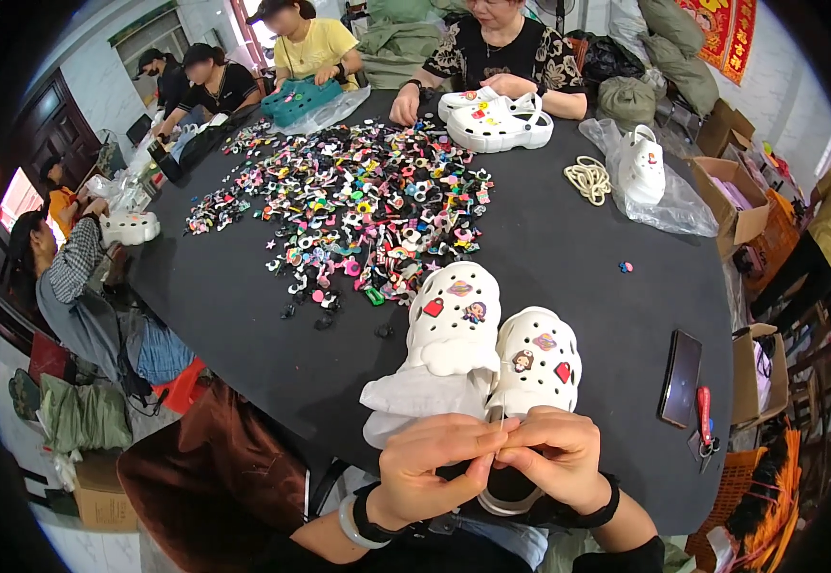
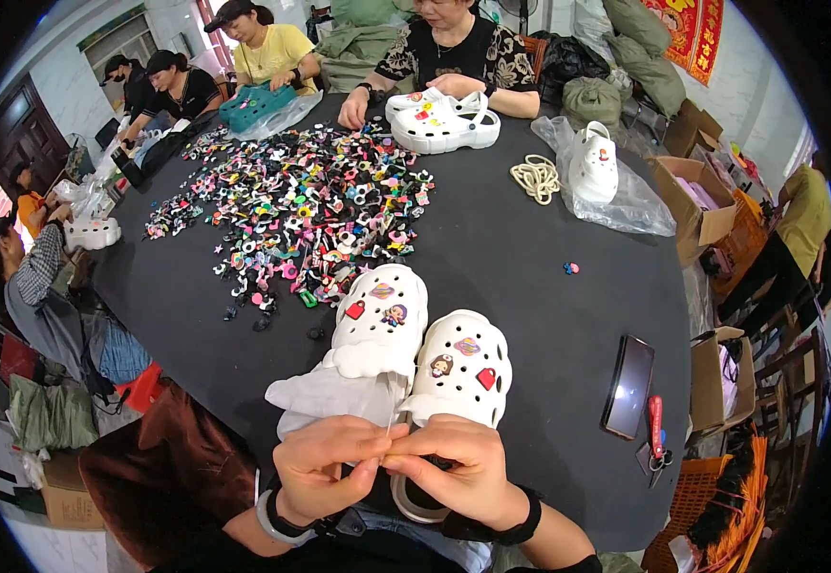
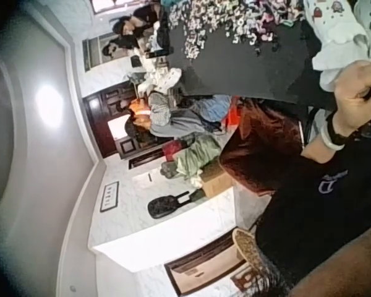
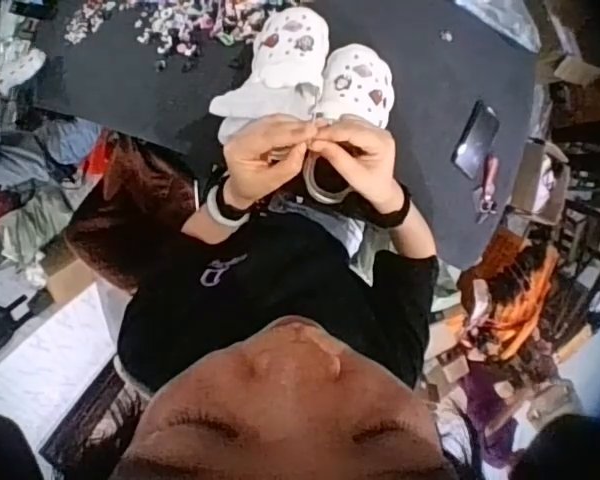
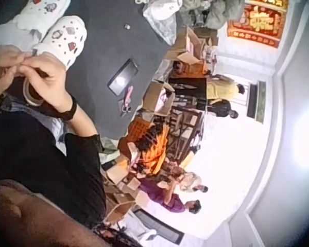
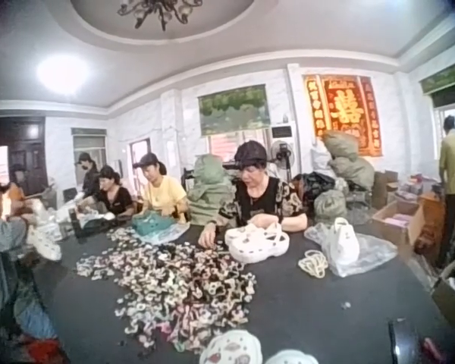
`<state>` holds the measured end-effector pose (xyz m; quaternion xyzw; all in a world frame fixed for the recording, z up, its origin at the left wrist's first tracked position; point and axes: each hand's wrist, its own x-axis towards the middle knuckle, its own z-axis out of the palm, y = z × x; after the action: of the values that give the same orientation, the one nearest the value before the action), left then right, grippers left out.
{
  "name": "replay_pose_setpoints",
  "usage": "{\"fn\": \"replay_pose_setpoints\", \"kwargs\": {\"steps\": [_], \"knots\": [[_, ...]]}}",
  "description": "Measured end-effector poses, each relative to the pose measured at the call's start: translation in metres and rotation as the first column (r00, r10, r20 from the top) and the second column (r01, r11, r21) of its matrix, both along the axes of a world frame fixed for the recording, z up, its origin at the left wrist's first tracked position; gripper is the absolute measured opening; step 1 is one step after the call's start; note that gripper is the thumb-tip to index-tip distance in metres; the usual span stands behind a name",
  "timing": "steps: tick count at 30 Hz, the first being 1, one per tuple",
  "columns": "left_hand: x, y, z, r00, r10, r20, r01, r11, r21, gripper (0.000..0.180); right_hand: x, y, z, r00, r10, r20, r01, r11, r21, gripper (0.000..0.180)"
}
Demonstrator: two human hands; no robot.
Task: Attaching small decorative charms into the holes of white foam clogs.
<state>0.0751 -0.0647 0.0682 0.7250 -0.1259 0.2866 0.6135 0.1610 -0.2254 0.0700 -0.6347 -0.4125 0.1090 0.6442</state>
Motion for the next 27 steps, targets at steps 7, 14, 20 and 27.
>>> {"fn": "replay_pose_setpoints", "kwargs": {"steps": [7, 14, 20, 27], "knots": [[-0.0012, 0.0020, 0.0044, 0.999, 0.018, -0.044, -0.017, 0.999, 0.027, 0.028, 0.0014, 0.0001, 0.0015, 1.000, 0.019, 0.002, -0.019, 1.000, -0.010, 0.011], [0.0018, 0.0012, 0.0052, 0.998, 0.056, 0.039, -0.059, 0.995, 0.081, 0.027, 0.0024, -0.0014, -0.0003, 0.999, 0.033, 0.000, -0.033, 0.999, -0.002, 0.015], [0.0026, 0.0026, 0.0039, 0.992, 0.092, 0.089, -0.104, 0.983, 0.148, 0.030, 0.0027, -0.0006, -0.0008, 0.999, 0.038, 0.021, -0.038, 0.999, 0.005, 0.014], [0.0019, 0.0000, 0.0092, 0.985, 0.133, 0.108, -0.153, 0.967, 0.202, 0.029, 0.0027, -0.0015, 0.0005, 0.999, 0.035, 0.026, -0.036, 0.999, 0.013, 0.012]]}}
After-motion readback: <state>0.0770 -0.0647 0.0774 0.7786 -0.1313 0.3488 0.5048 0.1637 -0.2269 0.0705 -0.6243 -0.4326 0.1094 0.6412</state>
